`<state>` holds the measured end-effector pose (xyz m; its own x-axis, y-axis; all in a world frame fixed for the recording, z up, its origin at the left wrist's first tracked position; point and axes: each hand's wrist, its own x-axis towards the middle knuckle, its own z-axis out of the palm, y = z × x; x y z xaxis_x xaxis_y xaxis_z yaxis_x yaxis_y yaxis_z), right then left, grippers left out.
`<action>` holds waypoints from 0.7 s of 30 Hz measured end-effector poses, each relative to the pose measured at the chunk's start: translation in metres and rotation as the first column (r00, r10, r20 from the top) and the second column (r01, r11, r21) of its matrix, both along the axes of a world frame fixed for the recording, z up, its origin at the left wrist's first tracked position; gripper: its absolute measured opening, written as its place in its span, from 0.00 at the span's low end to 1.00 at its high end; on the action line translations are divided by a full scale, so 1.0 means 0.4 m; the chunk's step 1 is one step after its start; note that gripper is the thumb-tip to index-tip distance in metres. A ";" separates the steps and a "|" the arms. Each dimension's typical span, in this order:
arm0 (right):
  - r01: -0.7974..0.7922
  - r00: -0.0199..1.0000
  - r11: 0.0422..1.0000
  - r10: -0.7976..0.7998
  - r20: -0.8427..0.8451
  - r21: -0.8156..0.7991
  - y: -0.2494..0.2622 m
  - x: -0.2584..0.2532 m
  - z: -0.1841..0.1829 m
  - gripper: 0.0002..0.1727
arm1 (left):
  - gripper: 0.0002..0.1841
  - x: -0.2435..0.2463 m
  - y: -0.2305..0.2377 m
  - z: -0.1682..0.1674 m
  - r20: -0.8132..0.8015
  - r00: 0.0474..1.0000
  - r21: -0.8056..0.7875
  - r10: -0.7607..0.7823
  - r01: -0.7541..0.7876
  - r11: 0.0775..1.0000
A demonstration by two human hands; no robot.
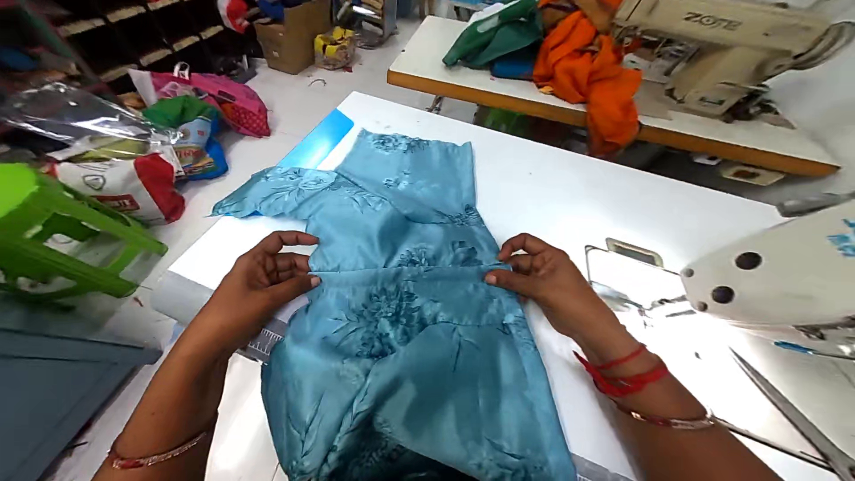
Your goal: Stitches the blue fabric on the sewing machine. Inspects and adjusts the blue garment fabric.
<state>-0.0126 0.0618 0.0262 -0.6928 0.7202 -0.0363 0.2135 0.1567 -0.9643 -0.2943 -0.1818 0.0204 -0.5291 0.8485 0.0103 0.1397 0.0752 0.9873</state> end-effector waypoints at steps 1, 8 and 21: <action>0.006 1.000 1.000 -0.006 0.001 0.003 0.000 -0.001 0.000 0.17 | 0.28 -0.001 -0.001 0.000 0.003 1.000 -0.001 0.000 0.000 1.000; 0.013 1.000 1.000 -0.013 -0.005 0.005 0.005 -0.003 -0.004 0.14 | 0.28 0.000 0.002 0.001 0.022 1.000 -0.002 0.011 -0.011 1.000; 0.082 0.985 0.984 -0.104 0.136 0.160 -0.022 -0.023 -0.013 0.41 | 0.21 -0.102 0.110 0.051 -0.269 0.947 -0.086 -0.173 0.155 0.984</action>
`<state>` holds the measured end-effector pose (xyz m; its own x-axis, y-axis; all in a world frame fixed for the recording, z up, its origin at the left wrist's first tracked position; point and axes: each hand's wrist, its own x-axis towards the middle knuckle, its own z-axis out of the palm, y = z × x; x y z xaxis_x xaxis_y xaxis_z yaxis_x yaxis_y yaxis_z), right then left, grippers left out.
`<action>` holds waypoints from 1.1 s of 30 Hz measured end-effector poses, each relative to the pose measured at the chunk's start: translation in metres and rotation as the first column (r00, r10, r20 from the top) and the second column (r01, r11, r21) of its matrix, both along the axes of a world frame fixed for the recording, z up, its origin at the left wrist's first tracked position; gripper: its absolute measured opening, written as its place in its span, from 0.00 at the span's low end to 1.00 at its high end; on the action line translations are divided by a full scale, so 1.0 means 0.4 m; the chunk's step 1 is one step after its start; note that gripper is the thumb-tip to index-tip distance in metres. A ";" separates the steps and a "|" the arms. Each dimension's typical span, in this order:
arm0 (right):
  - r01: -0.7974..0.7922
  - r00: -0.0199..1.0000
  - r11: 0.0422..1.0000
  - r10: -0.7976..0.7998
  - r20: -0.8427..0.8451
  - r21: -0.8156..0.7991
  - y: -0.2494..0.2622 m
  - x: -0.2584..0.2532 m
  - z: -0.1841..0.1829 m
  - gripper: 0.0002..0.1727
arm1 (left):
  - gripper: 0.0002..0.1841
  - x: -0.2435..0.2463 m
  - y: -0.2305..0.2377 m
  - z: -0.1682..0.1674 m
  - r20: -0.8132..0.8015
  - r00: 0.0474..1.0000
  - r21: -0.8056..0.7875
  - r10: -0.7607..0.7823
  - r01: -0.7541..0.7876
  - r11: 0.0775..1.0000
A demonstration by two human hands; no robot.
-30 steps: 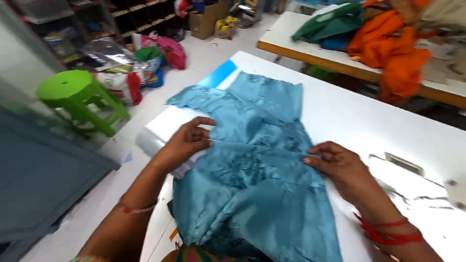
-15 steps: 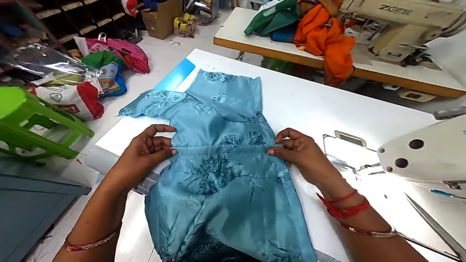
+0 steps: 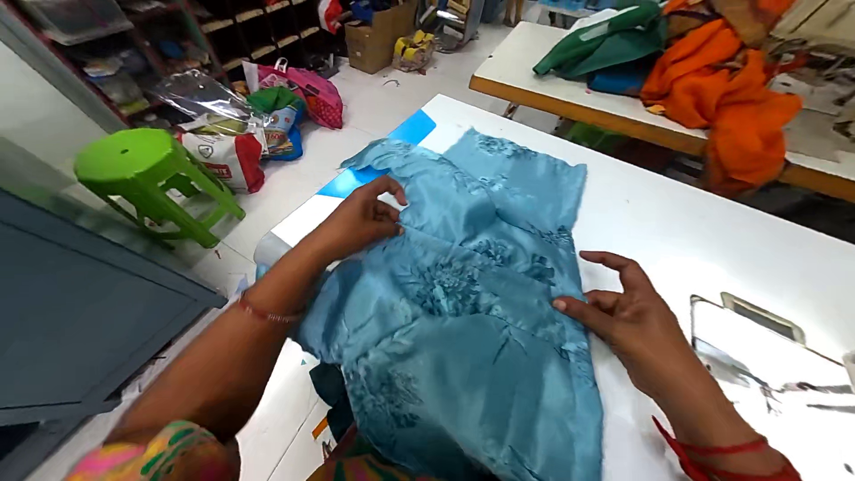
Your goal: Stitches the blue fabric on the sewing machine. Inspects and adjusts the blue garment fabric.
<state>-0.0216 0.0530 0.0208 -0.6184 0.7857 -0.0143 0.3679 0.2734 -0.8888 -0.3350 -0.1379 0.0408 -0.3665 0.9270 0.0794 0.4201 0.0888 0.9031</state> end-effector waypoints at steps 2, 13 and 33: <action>-0.055 0.998 0.990 0.052 0.029 0.133 -0.001 0.007 -0.012 0.33 | 0.20 -0.040 0.067 0.021 -0.030 0.994 -0.121 -0.106 0.102 0.987; -0.246 0.969 0.613 0.161 0.186 0.751 -0.011 0.008 -0.035 0.23 | 0.26 -0.028 0.271 0.108 -0.505 0.823 -0.496 -0.260 -0.030 0.868; -0.638 0.739 0.375 0.542 0.399 0.673 -0.157 -0.060 -0.022 0.41 | 0.32 -0.027 0.217 0.047 -0.577 0.593 -0.513 -0.562 0.273 0.814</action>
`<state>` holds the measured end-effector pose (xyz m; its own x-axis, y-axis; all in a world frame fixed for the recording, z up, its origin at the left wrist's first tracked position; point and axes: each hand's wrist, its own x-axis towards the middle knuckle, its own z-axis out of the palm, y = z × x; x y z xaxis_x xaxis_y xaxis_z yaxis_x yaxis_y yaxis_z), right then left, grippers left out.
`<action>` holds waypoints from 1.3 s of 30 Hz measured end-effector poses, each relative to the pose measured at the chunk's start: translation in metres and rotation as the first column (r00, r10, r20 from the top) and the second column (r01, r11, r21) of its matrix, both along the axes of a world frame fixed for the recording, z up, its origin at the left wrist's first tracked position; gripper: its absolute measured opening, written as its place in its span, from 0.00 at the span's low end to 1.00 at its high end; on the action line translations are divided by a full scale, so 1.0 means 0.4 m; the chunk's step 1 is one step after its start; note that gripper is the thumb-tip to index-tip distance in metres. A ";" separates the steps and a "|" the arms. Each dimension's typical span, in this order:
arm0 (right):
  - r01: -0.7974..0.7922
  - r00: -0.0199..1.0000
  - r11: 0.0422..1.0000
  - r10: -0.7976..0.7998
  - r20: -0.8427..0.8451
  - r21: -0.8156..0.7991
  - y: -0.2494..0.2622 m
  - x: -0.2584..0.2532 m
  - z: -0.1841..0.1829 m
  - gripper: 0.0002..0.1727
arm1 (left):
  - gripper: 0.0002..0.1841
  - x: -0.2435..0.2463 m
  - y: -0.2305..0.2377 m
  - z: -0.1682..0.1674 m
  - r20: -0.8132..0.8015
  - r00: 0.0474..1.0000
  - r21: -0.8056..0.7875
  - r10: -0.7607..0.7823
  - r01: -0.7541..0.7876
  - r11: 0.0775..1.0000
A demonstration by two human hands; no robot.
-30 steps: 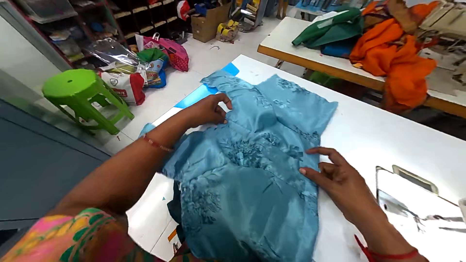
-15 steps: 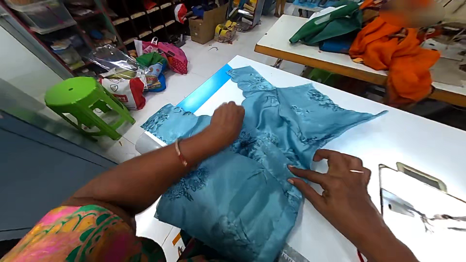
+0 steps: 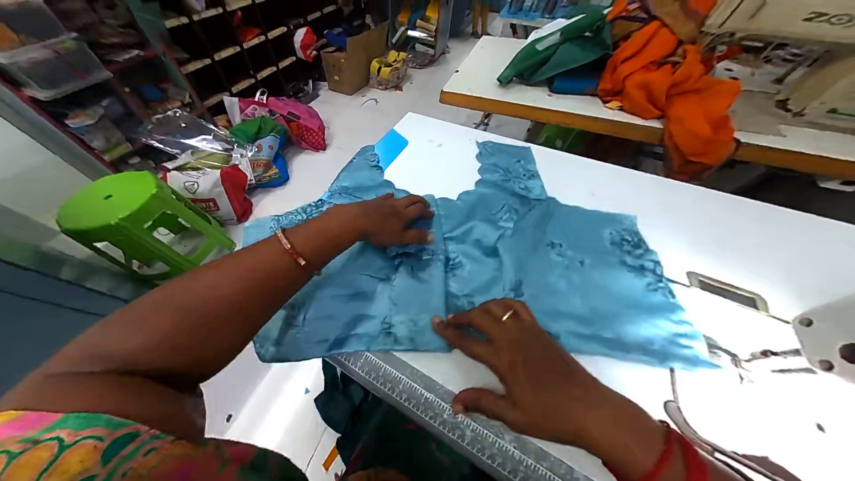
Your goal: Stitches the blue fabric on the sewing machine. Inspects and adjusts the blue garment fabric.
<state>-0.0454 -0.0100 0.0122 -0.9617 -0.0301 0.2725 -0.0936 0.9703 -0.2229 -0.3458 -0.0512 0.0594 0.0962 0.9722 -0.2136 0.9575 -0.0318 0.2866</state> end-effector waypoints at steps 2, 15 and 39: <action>-0.056 0.998 0.998 0.056 0.038 -0.018 -0.019 0.001 0.013 0.40 | 0.34 0.081 -0.013 0.006 0.016 0.986 -0.035 0.164 -0.163 0.986; 0.391 0.920 0.792 -0.345 0.185 -0.469 0.301 -0.310 0.090 0.11 | 0.50 0.116 -0.069 -0.102 0.062 0.988 0.190 0.143 -0.153 0.970; 0.296 0.947 0.860 -0.322 0.009 -0.416 0.320 -0.294 0.009 0.08 | 0.49 0.113 -0.089 -0.113 0.027 0.993 0.291 0.111 -0.114 0.950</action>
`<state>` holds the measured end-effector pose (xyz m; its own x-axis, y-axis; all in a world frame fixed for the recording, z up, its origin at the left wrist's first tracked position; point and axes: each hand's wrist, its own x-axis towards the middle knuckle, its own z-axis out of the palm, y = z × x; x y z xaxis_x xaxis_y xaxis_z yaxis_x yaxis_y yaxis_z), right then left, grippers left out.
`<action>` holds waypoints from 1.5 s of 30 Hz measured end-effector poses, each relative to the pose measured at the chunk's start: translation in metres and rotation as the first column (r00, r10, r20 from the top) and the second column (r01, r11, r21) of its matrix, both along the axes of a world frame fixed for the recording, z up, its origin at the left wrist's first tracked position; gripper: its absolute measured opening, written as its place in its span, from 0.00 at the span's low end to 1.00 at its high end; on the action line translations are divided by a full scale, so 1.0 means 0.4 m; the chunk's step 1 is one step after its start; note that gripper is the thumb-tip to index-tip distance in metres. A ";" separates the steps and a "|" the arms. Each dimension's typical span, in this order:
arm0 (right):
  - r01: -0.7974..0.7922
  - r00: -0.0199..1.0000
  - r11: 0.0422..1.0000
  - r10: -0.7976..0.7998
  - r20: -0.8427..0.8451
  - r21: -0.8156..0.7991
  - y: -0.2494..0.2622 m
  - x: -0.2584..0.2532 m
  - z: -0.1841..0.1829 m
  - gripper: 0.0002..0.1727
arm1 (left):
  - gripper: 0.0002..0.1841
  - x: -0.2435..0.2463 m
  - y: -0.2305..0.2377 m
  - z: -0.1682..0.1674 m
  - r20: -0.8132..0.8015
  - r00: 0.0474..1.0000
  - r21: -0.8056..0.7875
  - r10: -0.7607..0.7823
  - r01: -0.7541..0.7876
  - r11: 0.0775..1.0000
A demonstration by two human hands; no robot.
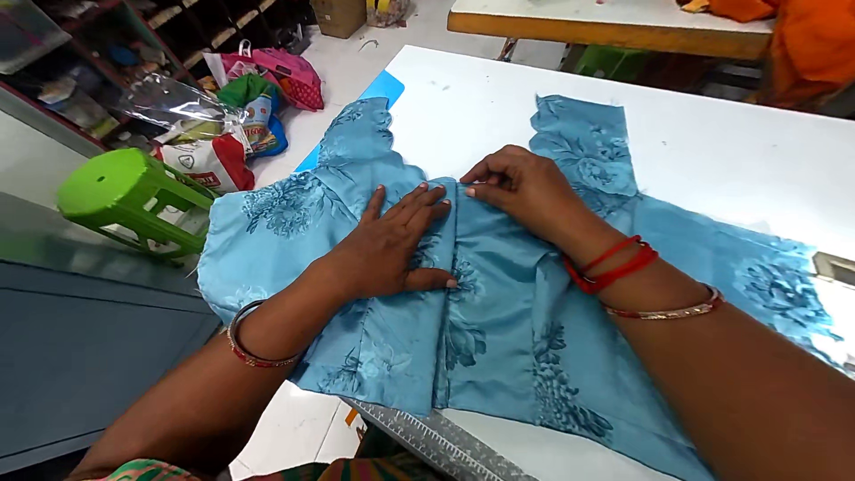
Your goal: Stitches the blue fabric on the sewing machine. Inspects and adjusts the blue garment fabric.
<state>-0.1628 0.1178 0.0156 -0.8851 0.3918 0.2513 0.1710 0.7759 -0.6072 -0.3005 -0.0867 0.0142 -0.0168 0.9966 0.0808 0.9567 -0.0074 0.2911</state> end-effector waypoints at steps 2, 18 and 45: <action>-0.007 1.000 1.000 0.007 -0.010 0.004 0.002 0.000 -0.002 0.07 | 0.49 0.001 0.001 -0.001 0.003 1.000 0.004 0.004 -0.004 1.000; -0.082 0.996 0.993 0.084 -0.019 0.087 0.014 0.000 -0.014 0.13 | 0.49 -0.007 0.007 -0.006 0.011 1.000 -0.009 -0.011 0.011 1.000; -0.098 0.995 0.987 0.097 0.008 0.129 0.009 -0.004 -0.017 0.25 | 0.56 0.096 -0.147 -0.016 -0.004 1.000 0.028 0.027 -0.027 0.999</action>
